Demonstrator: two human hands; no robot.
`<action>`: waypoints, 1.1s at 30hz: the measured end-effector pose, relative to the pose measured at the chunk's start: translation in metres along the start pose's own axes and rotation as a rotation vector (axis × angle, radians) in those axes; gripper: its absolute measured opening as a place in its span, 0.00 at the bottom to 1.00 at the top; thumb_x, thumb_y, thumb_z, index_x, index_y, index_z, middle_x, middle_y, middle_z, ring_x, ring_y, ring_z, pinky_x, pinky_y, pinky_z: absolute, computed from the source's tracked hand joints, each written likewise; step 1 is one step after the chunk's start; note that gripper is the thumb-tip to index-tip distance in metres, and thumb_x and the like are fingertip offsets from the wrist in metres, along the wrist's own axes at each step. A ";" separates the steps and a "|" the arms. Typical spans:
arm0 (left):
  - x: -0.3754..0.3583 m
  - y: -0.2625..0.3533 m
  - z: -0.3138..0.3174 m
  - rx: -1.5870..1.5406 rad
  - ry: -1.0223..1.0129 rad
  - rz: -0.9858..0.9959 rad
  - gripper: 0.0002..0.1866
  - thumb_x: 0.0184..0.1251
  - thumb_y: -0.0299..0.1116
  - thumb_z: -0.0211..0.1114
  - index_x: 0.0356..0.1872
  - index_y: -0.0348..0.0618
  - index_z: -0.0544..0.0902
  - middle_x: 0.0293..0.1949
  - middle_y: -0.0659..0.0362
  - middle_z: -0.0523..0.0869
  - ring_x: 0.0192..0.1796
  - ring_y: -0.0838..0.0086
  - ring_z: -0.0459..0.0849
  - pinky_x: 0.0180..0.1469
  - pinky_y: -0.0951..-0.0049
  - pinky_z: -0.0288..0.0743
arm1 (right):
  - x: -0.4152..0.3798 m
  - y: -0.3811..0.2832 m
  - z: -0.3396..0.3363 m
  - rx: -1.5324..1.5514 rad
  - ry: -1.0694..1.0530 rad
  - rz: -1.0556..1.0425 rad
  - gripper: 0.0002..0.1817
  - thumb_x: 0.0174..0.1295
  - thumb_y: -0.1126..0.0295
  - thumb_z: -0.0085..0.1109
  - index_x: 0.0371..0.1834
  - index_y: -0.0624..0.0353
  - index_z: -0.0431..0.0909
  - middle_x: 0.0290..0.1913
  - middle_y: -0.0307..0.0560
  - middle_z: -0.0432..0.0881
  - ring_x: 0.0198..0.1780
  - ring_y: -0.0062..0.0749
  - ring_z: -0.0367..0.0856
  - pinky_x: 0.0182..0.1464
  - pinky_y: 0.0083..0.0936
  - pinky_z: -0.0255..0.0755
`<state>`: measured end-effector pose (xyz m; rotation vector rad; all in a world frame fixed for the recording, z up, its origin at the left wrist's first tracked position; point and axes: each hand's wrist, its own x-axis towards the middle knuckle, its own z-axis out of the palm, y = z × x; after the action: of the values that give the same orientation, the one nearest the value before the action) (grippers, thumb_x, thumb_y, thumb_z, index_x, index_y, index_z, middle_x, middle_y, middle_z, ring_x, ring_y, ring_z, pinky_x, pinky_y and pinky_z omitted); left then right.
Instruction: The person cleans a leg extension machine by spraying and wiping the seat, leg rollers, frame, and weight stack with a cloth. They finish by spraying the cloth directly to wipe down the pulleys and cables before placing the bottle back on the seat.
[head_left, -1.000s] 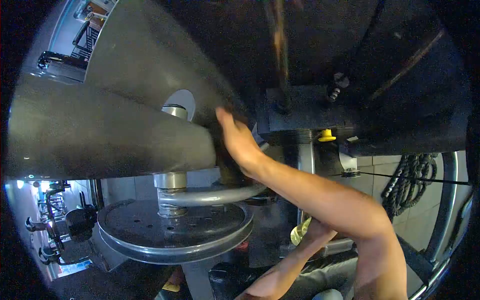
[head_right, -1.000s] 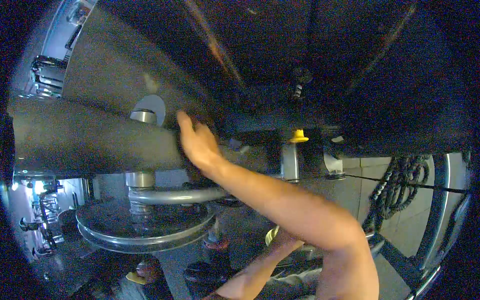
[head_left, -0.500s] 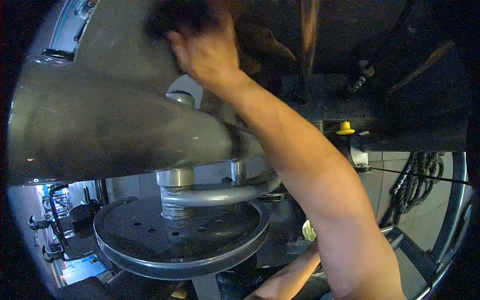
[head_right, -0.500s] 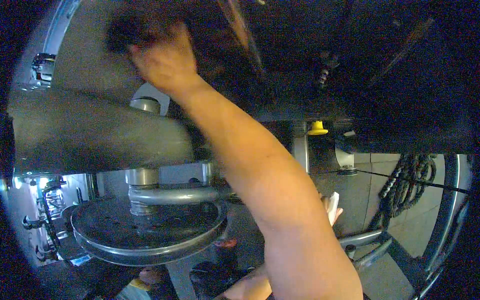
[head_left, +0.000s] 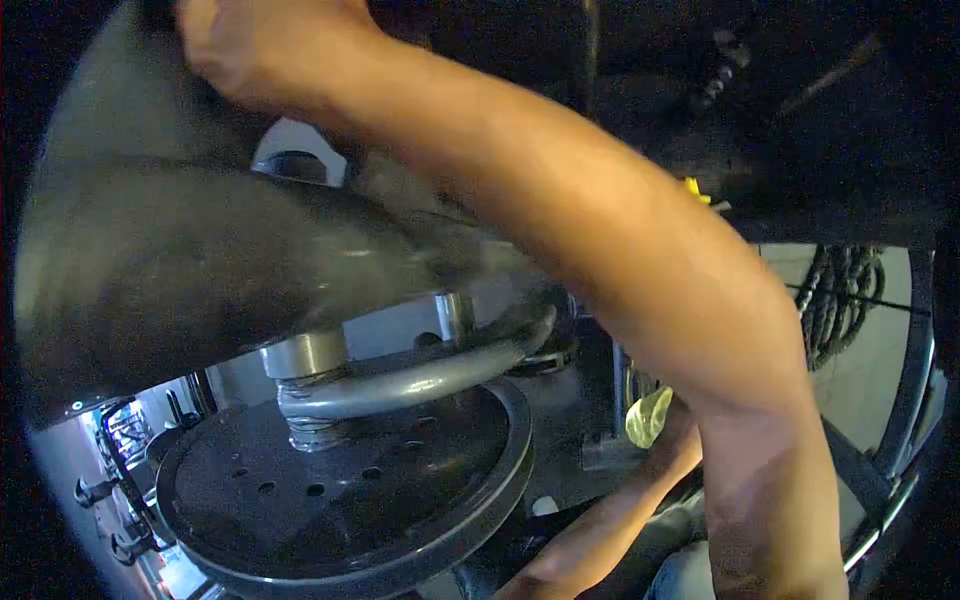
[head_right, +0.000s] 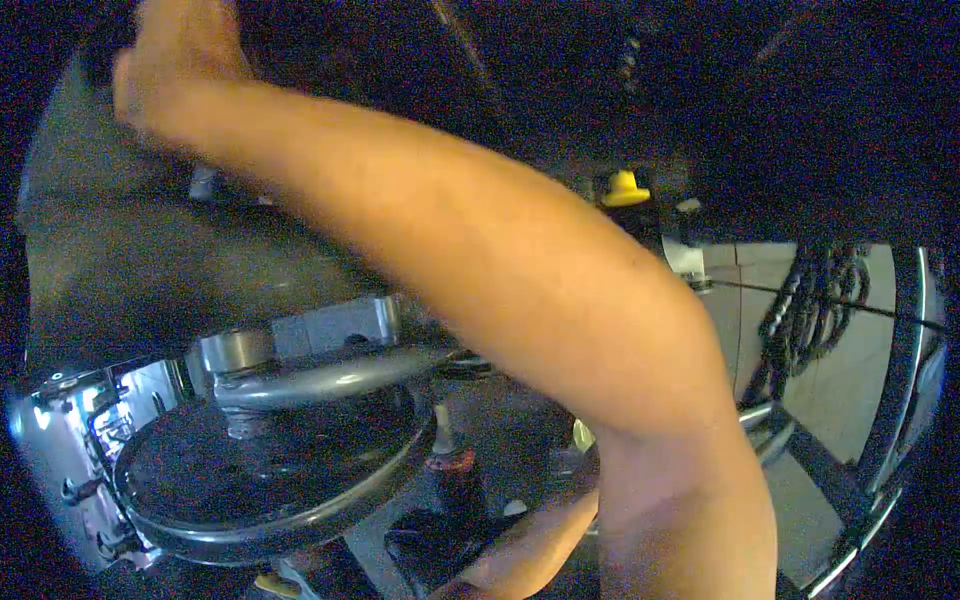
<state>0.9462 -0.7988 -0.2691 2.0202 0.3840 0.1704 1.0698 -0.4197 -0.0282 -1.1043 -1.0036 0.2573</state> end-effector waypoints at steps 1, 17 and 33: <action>0.000 0.001 0.001 -0.003 -0.002 -0.002 0.18 0.65 0.39 0.61 0.49 0.36 0.76 0.44 0.46 0.80 0.46 0.51 0.78 0.47 0.56 0.71 | 0.007 0.020 -0.007 -0.028 -0.073 -0.165 0.23 0.68 0.67 0.50 0.64 0.66 0.66 0.58 0.68 0.71 0.58 0.63 0.70 0.60 0.48 0.67; 0.000 0.003 0.005 0.002 -0.036 0.008 0.20 0.65 0.40 0.61 0.52 0.37 0.75 0.46 0.45 0.79 0.48 0.49 0.77 0.50 0.55 0.70 | -0.022 0.065 0.024 0.182 0.485 0.669 0.20 0.59 0.67 0.59 0.53 0.66 0.74 0.47 0.59 0.81 0.55 0.46 0.79 0.56 0.38 0.71; 0.017 -0.003 0.001 0.033 -0.039 0.006 0.22 0.66 0.40 0.61 0.55 0.37 0.75 0.48 0.44 0.79 0.51 0.48 0.77 0.53 0.53 0.69 | -0.117 0.138 -0.017 0.422 0.073 0.859 0.19 0.65 0.62 0.55 0.51 0.67 0.75 0.47 0.59 0.83 0.47 0.43 0.82 0.52 0.37 0.75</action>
<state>0.9618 -0.7928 -0.2726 2.0547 0.3589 0.1289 1.0571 -0.4385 -0.2091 -1.0827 -0.3269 1.0602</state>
